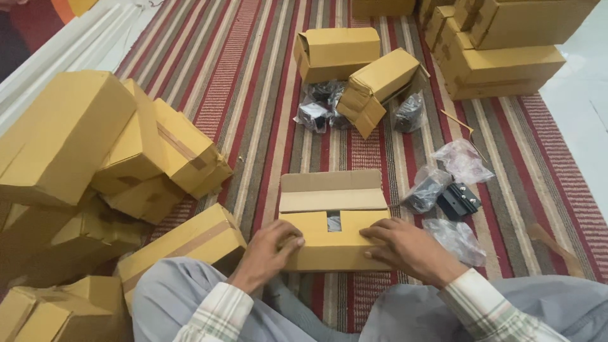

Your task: The person packs electronic devices into small cardboard boxes, placing the devices and accessories inside and then folding the box flaps closed.

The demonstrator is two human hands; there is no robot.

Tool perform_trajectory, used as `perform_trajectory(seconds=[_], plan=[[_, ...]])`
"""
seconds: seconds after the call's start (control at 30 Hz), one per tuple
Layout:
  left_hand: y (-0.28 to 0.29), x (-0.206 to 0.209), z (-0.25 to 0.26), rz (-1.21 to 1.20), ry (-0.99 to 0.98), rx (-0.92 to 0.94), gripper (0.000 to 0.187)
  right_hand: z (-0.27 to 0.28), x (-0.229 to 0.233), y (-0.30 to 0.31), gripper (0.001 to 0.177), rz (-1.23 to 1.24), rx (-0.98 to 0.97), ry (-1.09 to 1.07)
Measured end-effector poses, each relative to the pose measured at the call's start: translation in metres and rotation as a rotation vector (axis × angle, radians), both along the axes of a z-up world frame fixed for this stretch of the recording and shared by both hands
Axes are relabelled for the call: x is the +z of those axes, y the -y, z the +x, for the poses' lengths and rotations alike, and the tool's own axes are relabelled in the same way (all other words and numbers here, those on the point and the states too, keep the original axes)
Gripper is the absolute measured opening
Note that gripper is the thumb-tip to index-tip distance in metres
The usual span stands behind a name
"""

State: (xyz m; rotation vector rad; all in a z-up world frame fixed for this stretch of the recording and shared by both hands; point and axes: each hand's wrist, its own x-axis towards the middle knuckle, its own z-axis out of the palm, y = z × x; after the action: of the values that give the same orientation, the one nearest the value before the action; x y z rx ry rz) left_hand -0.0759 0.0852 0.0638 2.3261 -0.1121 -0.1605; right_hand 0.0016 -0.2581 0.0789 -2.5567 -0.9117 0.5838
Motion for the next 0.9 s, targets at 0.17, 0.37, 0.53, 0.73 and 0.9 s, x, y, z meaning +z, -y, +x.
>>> perform_trajectory(seconds=[0.17,0.37,0.53,0.73,0.9], plan=[[0.0,-0.008,-0.003,0.043,0.002,-0.037,0.042,-0.003,-0.005,-0.002,0.052,-0.046,-0.038,-0.005],[0.005,-0.016,-0.009,0.147,0.168,-0.103,0.029,-0.003,-0.002,0.0,0.05,-0.037,-0.028,-0.058],[0.009,-0.03,-0.006,0.146,0.209,-0.056,0.028,-0.005,0.004,-0.004,0.05,-0.039,-0.038,-0.079],[0.009,-0.047,-0.002,0.265,0.299,-0.049,0.028,0.003,-0.027,0.0,0.042,0.031,-0.093,0.034],[0.014,-0.061,0.001,0.28,0.192,-0.002,0.029,-0.006,-0.009,-0.012,0.051,-0.016,-0.286,-0.083]])
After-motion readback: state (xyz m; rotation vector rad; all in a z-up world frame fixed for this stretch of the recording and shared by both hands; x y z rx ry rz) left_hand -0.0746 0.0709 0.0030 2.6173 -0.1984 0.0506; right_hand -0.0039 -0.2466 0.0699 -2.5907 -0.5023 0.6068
